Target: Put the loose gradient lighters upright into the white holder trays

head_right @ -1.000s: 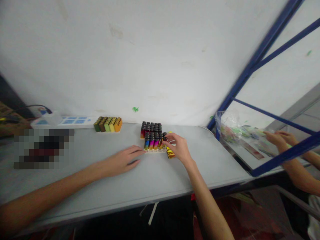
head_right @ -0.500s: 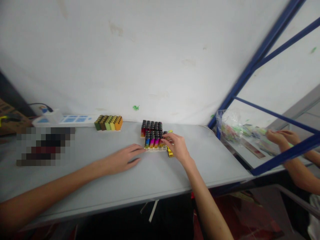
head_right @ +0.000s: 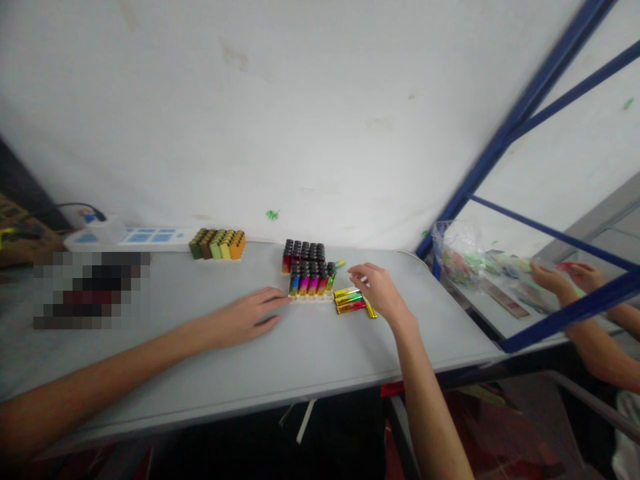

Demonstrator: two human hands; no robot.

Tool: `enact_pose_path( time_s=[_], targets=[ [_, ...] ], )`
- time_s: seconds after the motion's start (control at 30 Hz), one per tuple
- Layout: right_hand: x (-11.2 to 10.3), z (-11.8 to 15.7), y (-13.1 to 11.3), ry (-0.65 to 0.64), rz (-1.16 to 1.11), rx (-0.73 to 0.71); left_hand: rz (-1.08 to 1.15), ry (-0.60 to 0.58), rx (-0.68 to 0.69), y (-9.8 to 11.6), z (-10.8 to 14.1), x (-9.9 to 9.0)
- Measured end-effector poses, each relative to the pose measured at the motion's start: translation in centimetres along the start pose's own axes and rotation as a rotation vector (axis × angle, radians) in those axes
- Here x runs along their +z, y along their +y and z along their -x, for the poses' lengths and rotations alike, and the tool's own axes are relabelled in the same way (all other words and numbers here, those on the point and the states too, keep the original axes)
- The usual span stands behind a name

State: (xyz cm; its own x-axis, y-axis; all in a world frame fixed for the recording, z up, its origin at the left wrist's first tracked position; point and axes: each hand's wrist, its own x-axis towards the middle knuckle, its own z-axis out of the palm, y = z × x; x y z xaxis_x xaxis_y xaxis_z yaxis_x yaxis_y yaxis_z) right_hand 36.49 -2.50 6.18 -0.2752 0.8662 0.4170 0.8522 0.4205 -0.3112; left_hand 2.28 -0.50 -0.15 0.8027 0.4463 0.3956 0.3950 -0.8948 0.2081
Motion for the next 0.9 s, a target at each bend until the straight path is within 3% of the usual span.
enact_pose_path(
  time_s=[0.13, 0.2, 0.4, 0.57, 0.9],
  targets=[
    [0.4, 0.7, 2.9, -0.229, 0.091, 0.012, -0.015, -0.013, -0.007, 0.0, 0.0, 0.0],
    [1.0, 1.1, 3.8, -0.279, 0.069, 0.039, -0.020, -0.021, -0.018, 0.1, -0.1, -0.1],
    [1.4, 2.4, 5.6, -0.214, -0.002, 0.073, -0.004, -0.016, -0.023, 0.3, -0.2, -0.2],
    [1.1, 2.0, 5.2, -0.230, -0.004, 0.073, -0.010, -0.016, -0.021, 0.2, -0.2, -0.3],
    [1.2, 1.8, 5.3, -0.138, -0.064, 0.086, -0.003, 0.000, -0.014, 0.2, -0.2, -0.1]
  ],
)
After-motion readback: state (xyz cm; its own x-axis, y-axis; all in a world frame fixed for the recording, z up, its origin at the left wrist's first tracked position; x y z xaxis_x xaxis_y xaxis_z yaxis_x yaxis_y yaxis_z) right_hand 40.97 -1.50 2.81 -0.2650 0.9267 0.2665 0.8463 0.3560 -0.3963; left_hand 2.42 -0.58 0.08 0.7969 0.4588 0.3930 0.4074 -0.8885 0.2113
